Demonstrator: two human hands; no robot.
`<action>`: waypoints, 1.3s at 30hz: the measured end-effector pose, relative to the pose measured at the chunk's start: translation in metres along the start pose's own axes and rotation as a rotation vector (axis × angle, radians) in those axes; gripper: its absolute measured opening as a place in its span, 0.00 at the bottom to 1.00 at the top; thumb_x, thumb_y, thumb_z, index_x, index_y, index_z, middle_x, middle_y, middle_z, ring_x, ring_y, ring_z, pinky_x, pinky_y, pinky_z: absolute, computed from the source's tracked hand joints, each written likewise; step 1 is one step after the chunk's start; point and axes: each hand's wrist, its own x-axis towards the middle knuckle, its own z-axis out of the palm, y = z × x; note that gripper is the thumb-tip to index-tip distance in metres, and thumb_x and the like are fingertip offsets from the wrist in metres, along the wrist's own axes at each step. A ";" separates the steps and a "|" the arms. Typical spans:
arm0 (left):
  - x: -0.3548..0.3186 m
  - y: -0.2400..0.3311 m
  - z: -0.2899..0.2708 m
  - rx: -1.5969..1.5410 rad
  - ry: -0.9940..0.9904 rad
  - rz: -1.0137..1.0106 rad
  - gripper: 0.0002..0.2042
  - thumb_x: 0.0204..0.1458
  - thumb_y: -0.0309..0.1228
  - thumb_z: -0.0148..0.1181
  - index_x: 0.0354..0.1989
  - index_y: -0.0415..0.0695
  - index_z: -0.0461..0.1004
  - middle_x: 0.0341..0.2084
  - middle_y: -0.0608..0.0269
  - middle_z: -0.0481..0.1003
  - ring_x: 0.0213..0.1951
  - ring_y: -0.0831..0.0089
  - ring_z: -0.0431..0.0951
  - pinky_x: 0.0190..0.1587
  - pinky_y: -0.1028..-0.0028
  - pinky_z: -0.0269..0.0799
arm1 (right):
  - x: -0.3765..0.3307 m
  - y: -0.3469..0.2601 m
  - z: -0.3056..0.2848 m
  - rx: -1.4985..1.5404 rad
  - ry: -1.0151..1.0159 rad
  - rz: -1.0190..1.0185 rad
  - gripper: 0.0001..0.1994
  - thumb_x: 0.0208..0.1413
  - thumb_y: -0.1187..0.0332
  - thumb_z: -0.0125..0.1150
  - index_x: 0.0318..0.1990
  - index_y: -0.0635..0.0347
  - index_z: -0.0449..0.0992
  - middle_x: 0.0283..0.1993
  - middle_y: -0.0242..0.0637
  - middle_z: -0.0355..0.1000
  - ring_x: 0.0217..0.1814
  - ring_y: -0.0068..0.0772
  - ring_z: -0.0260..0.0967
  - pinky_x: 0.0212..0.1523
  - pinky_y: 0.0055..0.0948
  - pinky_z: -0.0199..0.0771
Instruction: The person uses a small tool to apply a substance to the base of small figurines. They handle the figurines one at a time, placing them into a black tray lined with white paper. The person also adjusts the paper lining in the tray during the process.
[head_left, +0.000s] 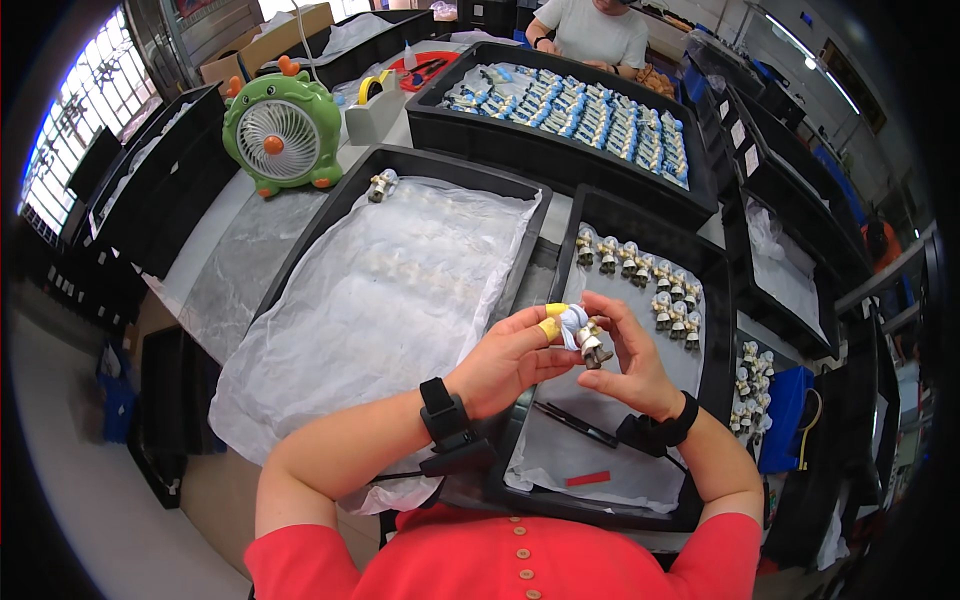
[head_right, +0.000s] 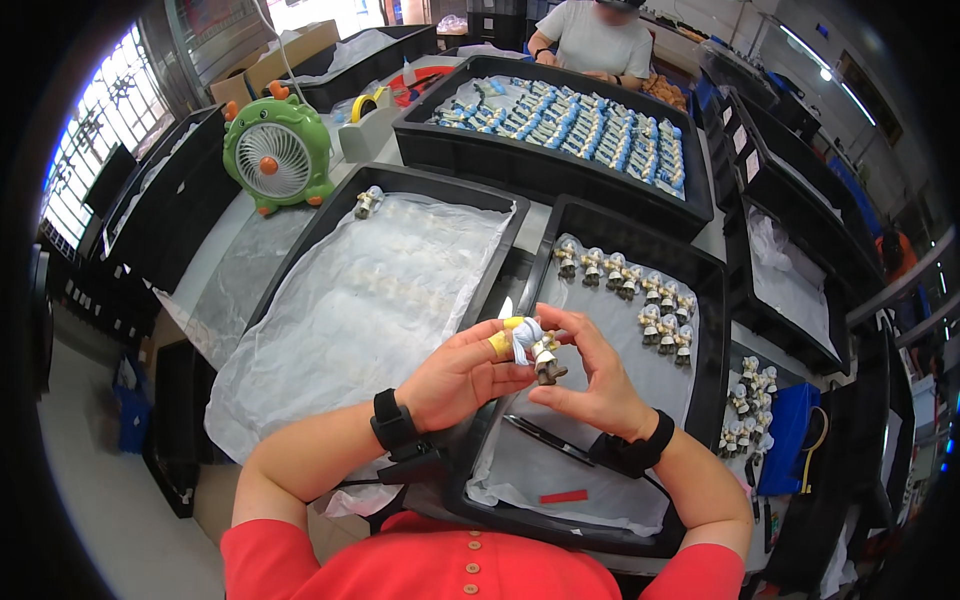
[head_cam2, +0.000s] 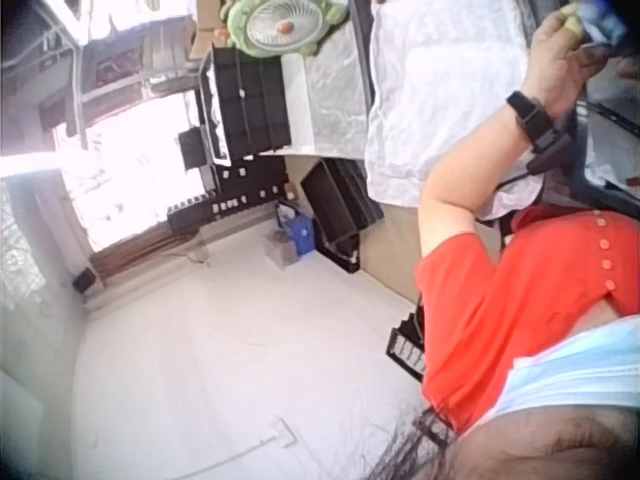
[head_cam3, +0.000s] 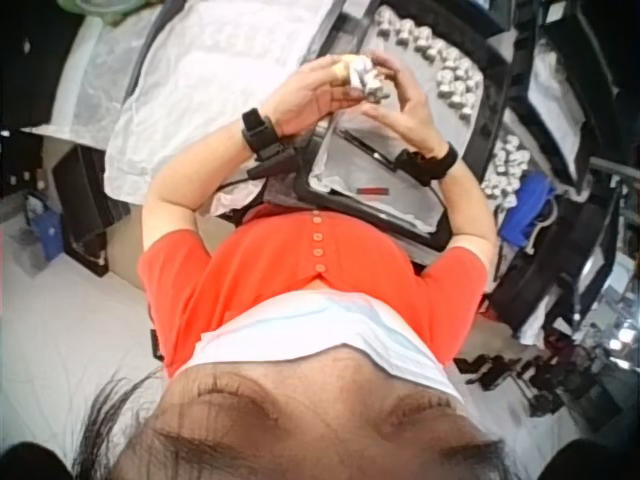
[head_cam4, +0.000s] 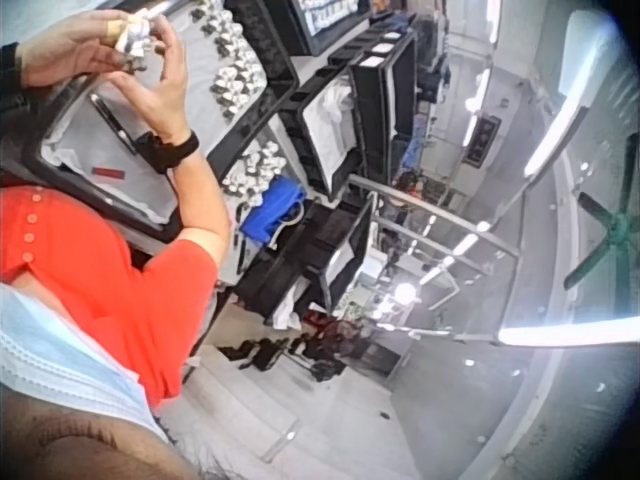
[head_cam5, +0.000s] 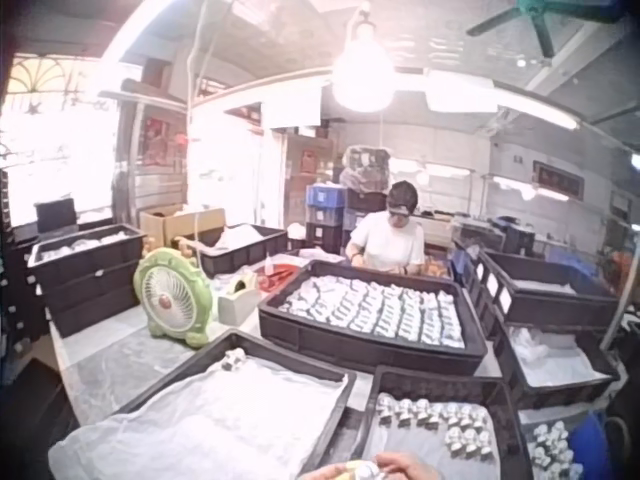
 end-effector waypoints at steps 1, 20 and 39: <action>-0.001 0.001 0.002 0.005 0.024 -0.001 0.15 0.60 0.33 0.48 0.54 0.43 0.62 0.47 0.58 0.71 0.46 0.70 0.75 0.52 0.70 0.70 | -0.001 0.001 0.002 0.102 0.024 0.028 0.37 0.44 0.66 0.69 0.62 0.60 0.57 0.59 0.37 0.61 0.61 0.30 0.58 0.61 0.32 0.56; 0.001 -0.001 -0.005 0.041 0.113 -0.007 0.16 0.58 0.31 0.50 0.55 0.42 0.62 0.43 0.60 0.72 0.43 0.70 0.76 0.50 0.70 0.72 | 0.000 0.001 0.007 0.121 0.078 0.093 0.34 0.41 0.73 0.71 0.57 0.57 0.60 0.56 0.34 0.63 0.56 0.26 0.63 0.56 0.29 0.62; 0.004 -0.004 -0.008 0.177 0.136 -0.038 0.16 0.60 0.38 0.49 0.53 0.42 0.65 0.38 0.65 0.73 0.34 0.78 0.74 0.41 0.76 0.74 | 0.001 -0.003 0.015 -0.242 0.108 -0.011 0.40 0.33 0.64 0.77 0.58 0.59 0.63 0.52 0.38 0.62 0.52 0.34 0.62 0.51 0.30 0.64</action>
